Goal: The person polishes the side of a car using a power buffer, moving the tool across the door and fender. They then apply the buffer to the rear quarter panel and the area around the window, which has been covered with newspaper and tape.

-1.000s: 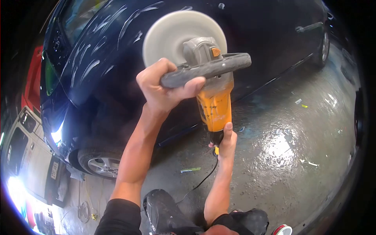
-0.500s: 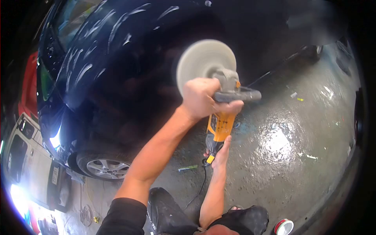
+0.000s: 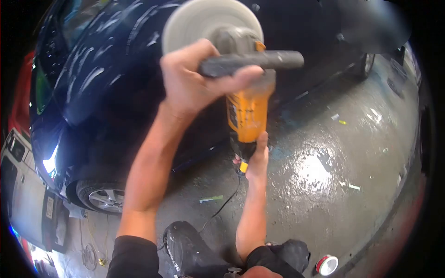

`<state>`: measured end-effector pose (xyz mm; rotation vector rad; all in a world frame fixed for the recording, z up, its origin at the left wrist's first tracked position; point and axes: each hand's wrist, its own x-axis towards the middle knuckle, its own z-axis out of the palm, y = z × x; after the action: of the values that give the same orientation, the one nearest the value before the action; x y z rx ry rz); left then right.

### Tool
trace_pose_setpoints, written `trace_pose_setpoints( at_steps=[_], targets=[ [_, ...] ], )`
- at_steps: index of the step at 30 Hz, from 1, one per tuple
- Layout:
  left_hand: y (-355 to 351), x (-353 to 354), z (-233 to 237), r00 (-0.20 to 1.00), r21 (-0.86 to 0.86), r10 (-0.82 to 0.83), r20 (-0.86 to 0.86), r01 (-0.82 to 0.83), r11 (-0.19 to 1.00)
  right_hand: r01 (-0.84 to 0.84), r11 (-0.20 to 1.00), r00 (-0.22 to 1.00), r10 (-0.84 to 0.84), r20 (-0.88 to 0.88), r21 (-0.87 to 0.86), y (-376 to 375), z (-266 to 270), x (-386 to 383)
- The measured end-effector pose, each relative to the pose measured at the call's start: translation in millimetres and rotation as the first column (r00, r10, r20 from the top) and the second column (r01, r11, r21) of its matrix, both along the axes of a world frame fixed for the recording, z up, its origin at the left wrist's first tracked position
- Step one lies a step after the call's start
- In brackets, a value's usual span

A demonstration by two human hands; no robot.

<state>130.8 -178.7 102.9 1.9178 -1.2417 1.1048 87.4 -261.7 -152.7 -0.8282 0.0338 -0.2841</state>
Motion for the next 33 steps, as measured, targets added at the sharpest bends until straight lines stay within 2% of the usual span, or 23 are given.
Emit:
trace_pose_setpoints(
  at_steps=[2,4,6,7,8,10,13,16,19,22,24,27,28,29,30,32,33],
  targets=[
    [-6.8,-0.4,0.7,0.999,-0.013,-0.040,-0.003,0.040,0.999,0.028,1.000,0.999,-0.027,-0.017,0.014,1.1,3.4,1.1],
    [-13.4,1.0,-10.0,0.999,0.053,-0.040,-0.027,0.042,0.998,0.021,0.999,0.998,-0.018,-0.063,0.039,3.1,-20.4,0.8],
    [-24.5,5.5,-32.8,0.997,0.164,-0.040,0.071,0.028,0.986,0.004,0.993,0.993,0.011,-0.119,0.120,7.6,-41.3,-7.4],
    [-31.1,7.1,-49.4,0.999,0.179,-0.043,0.030,0.037,0.983,0.001,0.991,0.988,0.019,-0.150,0.132,11.3,-54.9,-12.5],
    [-35.2,9.1,-65.0,0.995,0.226,-0.023,0.100,0.000,0.974,0.010,0.980,0.976,0.034,-0.213,0.199,16.6,-75.2,-16.6],
    [-42.6,10.9,-99.8,0.997,0.294,-0.005,0.076,-0.017,0.956,0.005,0.944,0.943,0.105,-0.316,0.329,30.6,-114.1,-22.4],
    [-56.2,12.5,-139.9,0.997,0.295,-0.001,0.079,-0.023,0.955,-0.018,0.937,0.933,0.141,-0.331,0.348,36.0,-143.5,-34.5],
    [-59.5,17.1,-142.3,0.996,0.299,-0.025,0.086,-0.002,0.954,0.025,0.936,0.913,0.122,-0.389,0.351,35.9,-140.7,-37.2],
    [-37.6,14.3,-128.1,0.998,0.208,-0.013,0.055,0.001,0.978,0.055,0.955,0.916,0.068,-0.395,0.292,31.6,-129.2,-39.3],
    [19.9,-8.3,-106.4,0.996,0.138,0.050,0.069,-0.059,0.989,0.077,0.997,0.970,-0.080,-0.230,-0.022,33.3,-113.7,-41.0],
    [68.5,-27.9,-101.4,0.986,0.092,0.096,0.135,-0.109,0.990,-0.018,0.995,0.993,0.006,-0.118,-0.103,41.4,-106.8,-43.1],
    [147.1,-54.8,-107.5,0.979,-0.033,0.130,0.158,-0.127,0.991,-0.058,0.957,0.998,0.065,0.016,-0.285,78.8,-140.9,-33.6],
    [173.5,-63.6,-111.0,0.976,-0.075,0.134,0.172,-0.123,0.990,-0.023,0.961,0.993,0.054,0.108,-0.275,92.5,-105.0,-40.8],
    [198.5,-68.9,-116.7,0.962,-0.146,0.135,0.236,-0.102,0.984,-0.004,0.929,0.993,0.049,0.111,-0.370,101.9,-86.6,-48.8],
    [222.5,-74.6,-120.1,0.945,-0.215,0.139,0.295,-0.076,0.974,-0.030,0.930,0.992,0.072,0.103,-0.366,116.9,-72.0,-56.0],
    [263.8,-91.1,-123.3,0.931,-0.333,0.211,0.296,-0.107,0.937,-0.106,0.910,0.986,0.147,0.074,-0.400,139.9,-45.0,-68.1],
    [286.7,-99.3,-127.8,0.914,-0.377,0.289,0.285,-0.170,0.910,-0.064,0.884,0.990,0.116,0.084,-0.464,152.5,-34.2,-70.3]
  ],
)
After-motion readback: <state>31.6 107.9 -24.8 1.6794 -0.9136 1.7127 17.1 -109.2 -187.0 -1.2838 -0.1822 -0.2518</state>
